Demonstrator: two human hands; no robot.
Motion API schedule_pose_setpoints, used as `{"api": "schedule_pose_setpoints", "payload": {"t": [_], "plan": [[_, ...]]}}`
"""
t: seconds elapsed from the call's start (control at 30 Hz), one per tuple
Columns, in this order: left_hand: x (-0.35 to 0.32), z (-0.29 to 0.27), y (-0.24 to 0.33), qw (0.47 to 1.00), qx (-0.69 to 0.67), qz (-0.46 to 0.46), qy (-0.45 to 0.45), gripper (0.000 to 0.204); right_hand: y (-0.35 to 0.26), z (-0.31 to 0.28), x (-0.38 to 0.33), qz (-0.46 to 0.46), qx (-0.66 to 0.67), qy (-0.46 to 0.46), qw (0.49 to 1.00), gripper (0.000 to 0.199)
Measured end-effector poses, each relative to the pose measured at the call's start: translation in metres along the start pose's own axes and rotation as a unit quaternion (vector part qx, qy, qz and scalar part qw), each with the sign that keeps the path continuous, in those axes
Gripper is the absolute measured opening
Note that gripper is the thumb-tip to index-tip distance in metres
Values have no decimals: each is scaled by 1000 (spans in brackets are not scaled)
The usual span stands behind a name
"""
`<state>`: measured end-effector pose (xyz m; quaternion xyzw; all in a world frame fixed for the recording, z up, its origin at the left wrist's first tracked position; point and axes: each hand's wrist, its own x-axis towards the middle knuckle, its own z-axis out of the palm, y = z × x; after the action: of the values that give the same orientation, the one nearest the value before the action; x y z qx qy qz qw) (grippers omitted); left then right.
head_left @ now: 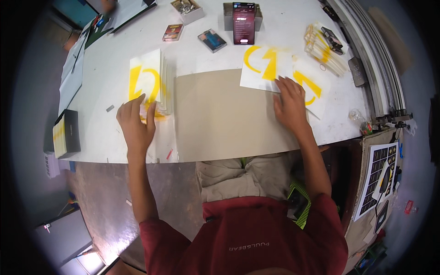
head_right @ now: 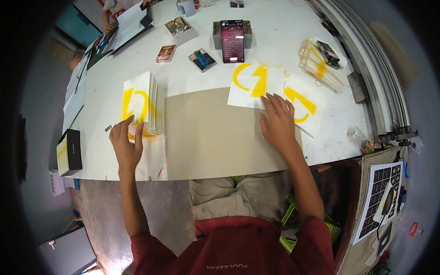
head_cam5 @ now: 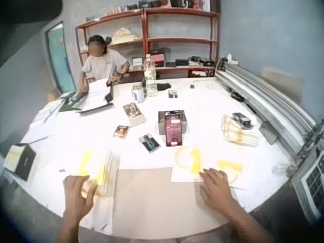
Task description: The person repeatedly folds white papers printed with a yellow logo in half. They smooth the crease with their hands and stack the folded papers on the table.
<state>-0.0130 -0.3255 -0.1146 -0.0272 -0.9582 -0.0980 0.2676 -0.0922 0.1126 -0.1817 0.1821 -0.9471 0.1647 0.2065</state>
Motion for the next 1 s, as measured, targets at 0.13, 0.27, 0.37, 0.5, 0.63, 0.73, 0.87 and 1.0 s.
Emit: {"api": "schedule_pose_setpoints", "payload": {"t": [0.13, 0.27, 0.37, 0.5, 0.63, 0.73, 0.87, 1.0], "plan": [[-22, 10, 56, 993, -88, 20, 81, 42, -17, 31, -2, -51, -10, -121, 991, 47], [-47, 57, 109, 975, -214, 15, -60, 34, -89, 22, -46, -99, 56, -130, 985, 45], [-67, 86, 136, 974, -179, 29, -134, 42, -121, 1, -80, -97, 160, -140, 972, 38], [-73, 92, 135, 967, -169, 47, -186, 50, -100, -8, -91, 11, 195, -51, 979, 34], [-69, 87, 123, 960, -179, 65, -206, 52, -57, -2, -51, 160, 146, 0, 976, 35], [-68, 87, 127, 967, -153, 56, -197, 53, -53, -3, -31, 230, 206, -87, 947, 38], [-85, 76, 149, 990, -54, 23, -131, 52, -48, 3, -31, 160, 172, 46, 971, 40], [-113, 44, 182, 984, -53, -9, -172, 51, -64, -21, -53, 279, 222, -8, 934, 41]]}}
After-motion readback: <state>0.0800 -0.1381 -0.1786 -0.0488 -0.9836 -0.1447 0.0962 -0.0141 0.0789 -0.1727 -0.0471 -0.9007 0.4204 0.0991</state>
